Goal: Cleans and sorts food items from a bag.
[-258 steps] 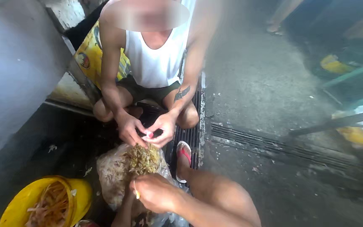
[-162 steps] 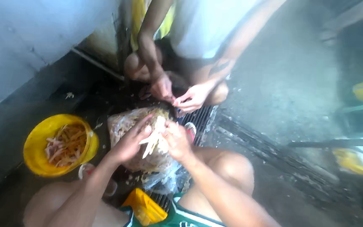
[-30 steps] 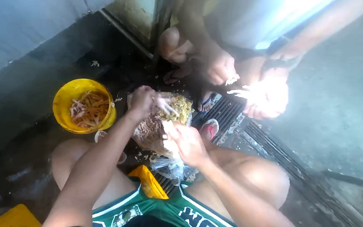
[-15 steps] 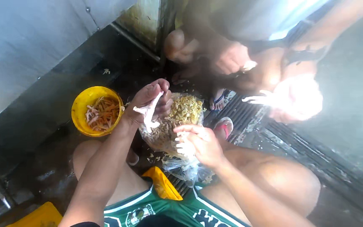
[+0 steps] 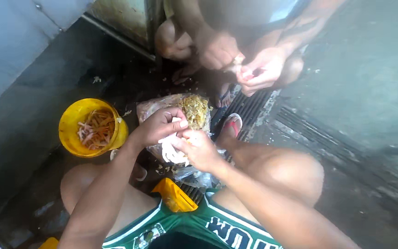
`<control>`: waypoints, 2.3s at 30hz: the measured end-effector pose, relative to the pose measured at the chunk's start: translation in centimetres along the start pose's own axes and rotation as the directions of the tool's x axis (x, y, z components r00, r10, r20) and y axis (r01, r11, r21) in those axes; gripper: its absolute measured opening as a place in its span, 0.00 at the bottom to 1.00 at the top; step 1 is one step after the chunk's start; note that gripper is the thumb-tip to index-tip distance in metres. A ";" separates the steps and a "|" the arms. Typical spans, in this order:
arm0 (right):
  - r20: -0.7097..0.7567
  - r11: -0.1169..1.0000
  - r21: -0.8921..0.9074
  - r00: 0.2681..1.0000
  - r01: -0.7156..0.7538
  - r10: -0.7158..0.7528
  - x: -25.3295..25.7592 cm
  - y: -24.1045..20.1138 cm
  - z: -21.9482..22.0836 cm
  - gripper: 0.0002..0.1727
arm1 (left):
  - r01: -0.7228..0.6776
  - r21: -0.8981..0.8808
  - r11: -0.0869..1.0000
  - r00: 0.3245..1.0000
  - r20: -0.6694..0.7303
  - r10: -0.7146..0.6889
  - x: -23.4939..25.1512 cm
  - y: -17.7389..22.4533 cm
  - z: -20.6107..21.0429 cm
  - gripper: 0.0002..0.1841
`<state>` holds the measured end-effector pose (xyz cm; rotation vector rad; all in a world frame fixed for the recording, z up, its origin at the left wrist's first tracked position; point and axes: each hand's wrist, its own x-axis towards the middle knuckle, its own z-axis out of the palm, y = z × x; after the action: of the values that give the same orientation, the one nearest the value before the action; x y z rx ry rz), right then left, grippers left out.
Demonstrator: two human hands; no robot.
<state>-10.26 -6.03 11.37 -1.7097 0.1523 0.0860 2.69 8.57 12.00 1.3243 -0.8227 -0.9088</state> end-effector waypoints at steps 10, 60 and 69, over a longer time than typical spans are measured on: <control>-0.208 0.998 -0.053 0.978 -0.025 0.013 0.2 -1.2 -2.9 0.16 | 0.274 0.525 0.805 0.954 -0.251 -0.162 -4.3 4.1 -6.5 0.09; 0.067 0.779 -0.626 0.992 -0.042 0.108 1.0 -0.1 -10.1 0.12 | 0.675 0.598 0.431 0.684 -0.290 -0.669 1.0 -26.5 -0.6 0.16; 0.153 0.647 -0.762 0.980 0.036 0.126 1.9 0.3 -5.9 0.27 | 0.425 0.639 0.640 0.872 -0.099 -0.480 1.9 -2.8 -2.3 0.10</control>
<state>-8.63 -11.99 11.70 -2.5446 0.0016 0.4065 5.35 7.77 8.97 2.1963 -0.9247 -1.1252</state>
